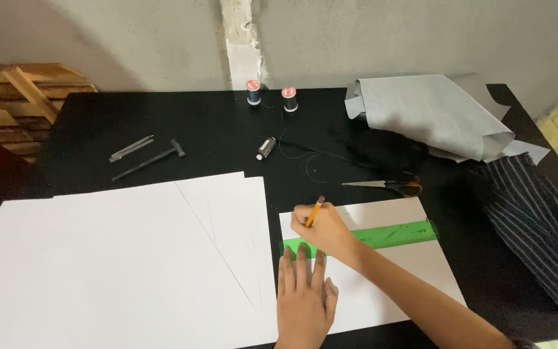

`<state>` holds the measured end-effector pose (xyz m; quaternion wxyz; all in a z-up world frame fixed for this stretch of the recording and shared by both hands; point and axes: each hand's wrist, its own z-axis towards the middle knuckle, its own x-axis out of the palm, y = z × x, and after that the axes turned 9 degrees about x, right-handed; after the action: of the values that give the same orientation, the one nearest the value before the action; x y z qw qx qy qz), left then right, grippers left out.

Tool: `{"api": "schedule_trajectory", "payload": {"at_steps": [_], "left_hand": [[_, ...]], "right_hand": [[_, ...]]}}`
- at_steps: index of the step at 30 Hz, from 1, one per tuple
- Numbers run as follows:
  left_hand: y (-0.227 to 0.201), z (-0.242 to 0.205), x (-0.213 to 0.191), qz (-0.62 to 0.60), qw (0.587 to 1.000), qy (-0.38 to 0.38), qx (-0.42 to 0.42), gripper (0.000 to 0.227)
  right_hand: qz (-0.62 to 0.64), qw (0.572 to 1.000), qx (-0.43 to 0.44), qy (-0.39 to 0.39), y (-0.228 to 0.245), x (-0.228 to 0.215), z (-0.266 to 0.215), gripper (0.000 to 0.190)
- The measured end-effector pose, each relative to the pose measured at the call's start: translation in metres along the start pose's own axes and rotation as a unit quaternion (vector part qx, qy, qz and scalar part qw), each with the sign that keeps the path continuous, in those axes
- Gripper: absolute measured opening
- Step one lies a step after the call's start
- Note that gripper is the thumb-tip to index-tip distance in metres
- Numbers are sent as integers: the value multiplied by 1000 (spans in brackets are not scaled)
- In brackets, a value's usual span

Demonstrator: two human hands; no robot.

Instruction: Drawing patterns on paper using a ruler and pencil on a workshop table.

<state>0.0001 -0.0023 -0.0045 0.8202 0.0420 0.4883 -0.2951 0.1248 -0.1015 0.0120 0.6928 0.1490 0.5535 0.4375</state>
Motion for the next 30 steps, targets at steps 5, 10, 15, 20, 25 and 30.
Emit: {"api": "schedule_trajectory", "payload": {"at_steps": [5, 10, 15, 20, 25, 30], "left_hand": [[1, -1, 1, -12, 1000, 13, -6, 48], [1, 0, 0, -9, 1000, 12, -4, 48], [1, -1, 1, -7, 1000, 3, -2, 49], [2, 1, -2, -7, 1000, 5, 3, 51], [2, 4, -3, -32, 997, -64, 29, 39], [4, -4, -6, -3, 993, -76, 91, 36]], "right_hand": [[113, 979, 168, 19, 23, 10, 5, 44], [128, 977, 169, -3, 22, 12, 4, 45], [138, 976, 170, -3, 21, 13, 3, 45], [159, 978, 135, -15, 3, 8, 4, 38], [86, 966, 201, -136, 9, -66, -11, 39], [37, 903, 319, -284, -18, -117, -77, 28]]}}
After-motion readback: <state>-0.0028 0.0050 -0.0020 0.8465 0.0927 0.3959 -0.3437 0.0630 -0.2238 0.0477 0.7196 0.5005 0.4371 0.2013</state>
